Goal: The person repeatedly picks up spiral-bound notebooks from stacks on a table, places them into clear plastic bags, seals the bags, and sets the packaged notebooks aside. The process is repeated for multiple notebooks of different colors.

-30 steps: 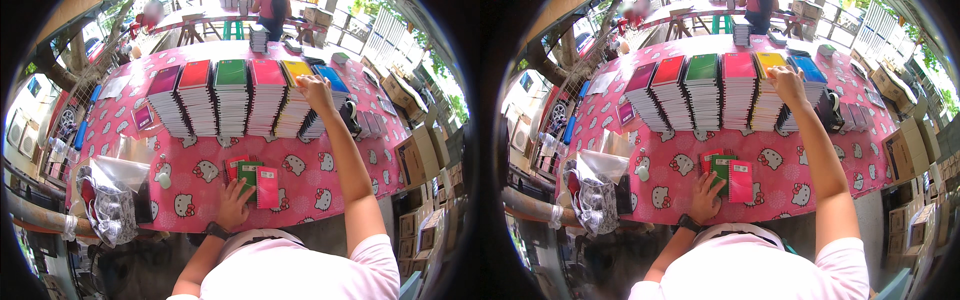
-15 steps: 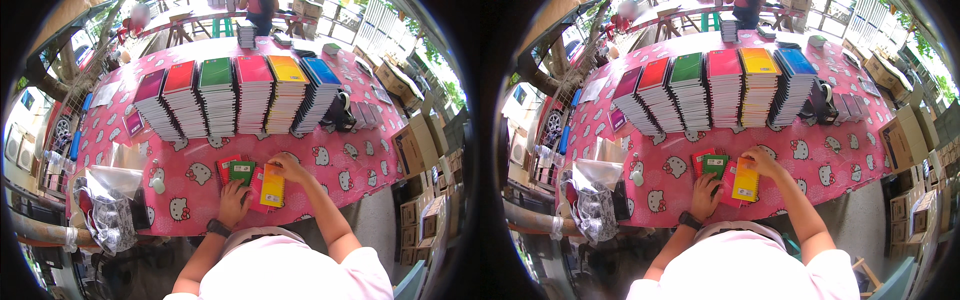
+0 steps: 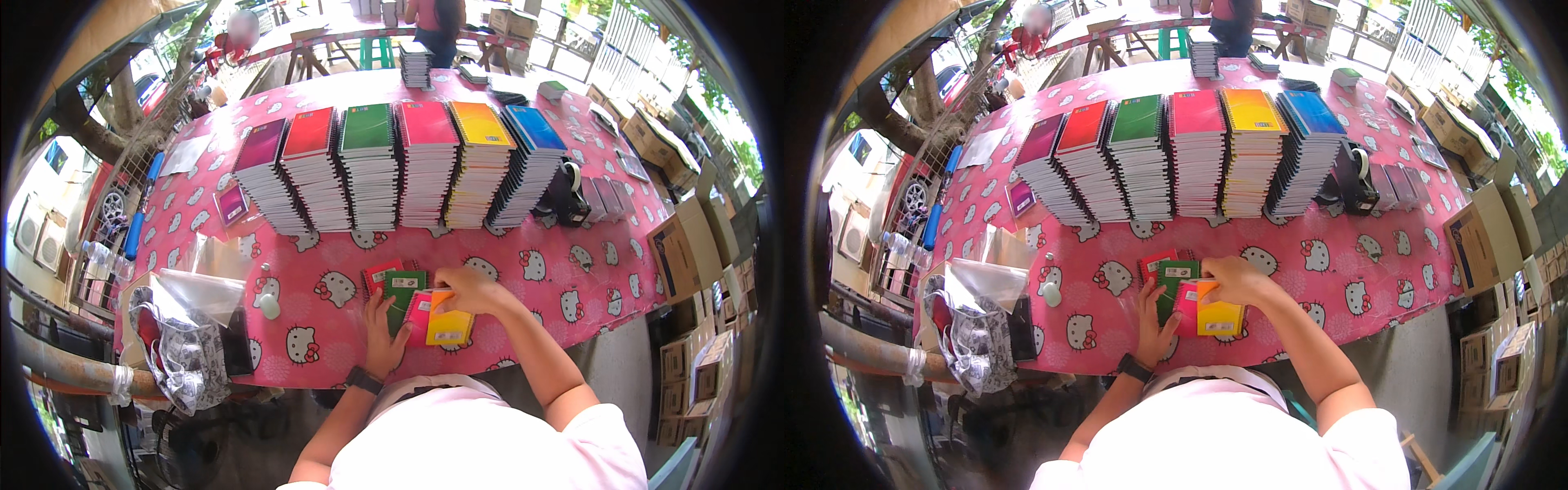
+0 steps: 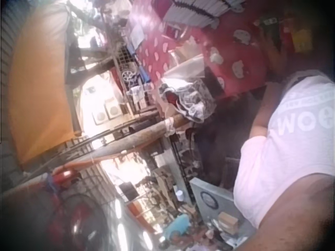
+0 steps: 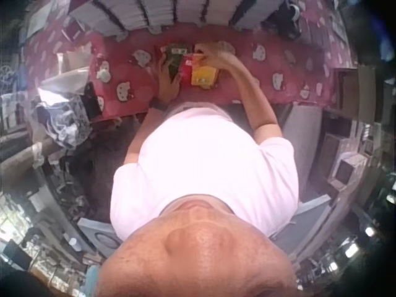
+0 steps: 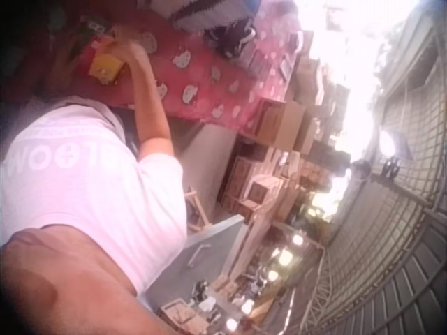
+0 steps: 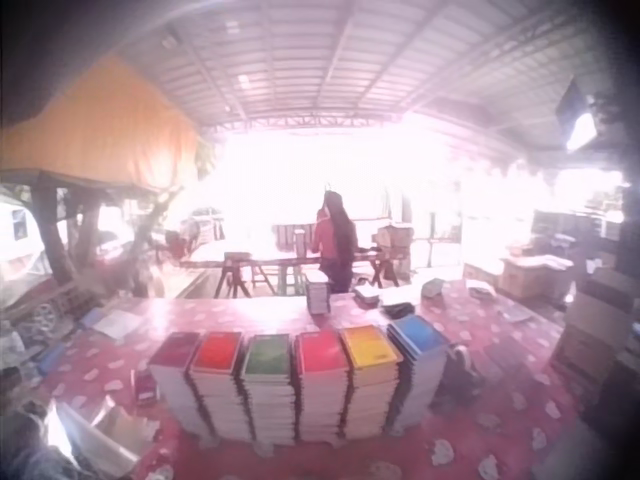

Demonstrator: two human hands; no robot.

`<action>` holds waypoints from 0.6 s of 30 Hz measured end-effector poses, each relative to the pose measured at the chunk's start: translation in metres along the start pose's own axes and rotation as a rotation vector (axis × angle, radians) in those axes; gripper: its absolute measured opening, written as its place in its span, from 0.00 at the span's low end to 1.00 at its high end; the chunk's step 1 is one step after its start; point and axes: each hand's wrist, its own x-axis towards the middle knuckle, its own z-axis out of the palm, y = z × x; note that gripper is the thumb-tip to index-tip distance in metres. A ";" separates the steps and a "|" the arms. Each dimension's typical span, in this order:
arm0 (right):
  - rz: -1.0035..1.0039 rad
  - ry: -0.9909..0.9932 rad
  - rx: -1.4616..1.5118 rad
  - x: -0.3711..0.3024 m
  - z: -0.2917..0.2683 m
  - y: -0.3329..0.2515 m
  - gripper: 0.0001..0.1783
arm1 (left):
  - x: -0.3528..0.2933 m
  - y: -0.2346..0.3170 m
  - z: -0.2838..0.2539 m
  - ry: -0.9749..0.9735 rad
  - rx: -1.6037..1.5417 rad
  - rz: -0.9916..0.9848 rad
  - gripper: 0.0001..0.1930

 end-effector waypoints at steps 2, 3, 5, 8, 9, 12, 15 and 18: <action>-0.109 -0.015 -0.035 0.012 -0.005 -0.010 0.24 | -0.003 -0.010 -0.003 -0.050 0.037 0.067 0.23; -0.159 -0.018 -0.053 0.018 -0.011 -0.015 0.24 | -0.003 -0.015 -0.002 -0.079 0.053 0.105 0.23; -0.145 -0.043 -0.049 0.047 -0.006 -0.002 0.25 | -0.002 -0.026 0.005 -0.013 0.003 -0.002 0.24; -0.071 0.212 -0.279 0.081 0.040 0.030 0.29 | -0.007 -0.031 0.010 0.064 0.089 -0.062 0.25; -0.170 0.349 -0.317 0.080 0.029 0.025 0.30 | -0.001 -0.027 0.009 0.101 0.144 -0.063 0.25; -0.314 0.683 -0.032 0.045 -0.040 0.003 0.31 | 0.006 -0.004 0.001 0.126 0.187 -0.042 0.24; 0.010 1.134 -0.488 0.027 -0.150 0.036 0.32 | 0.012 0.005 -0.013 -0.098 0.592 0.166 0.24; 0.354 0.955 -0.819 -0.004 -0.189 0.098 0.32 | 0.020 0.006 -0.009 -0.204 0.503 0.165 0.22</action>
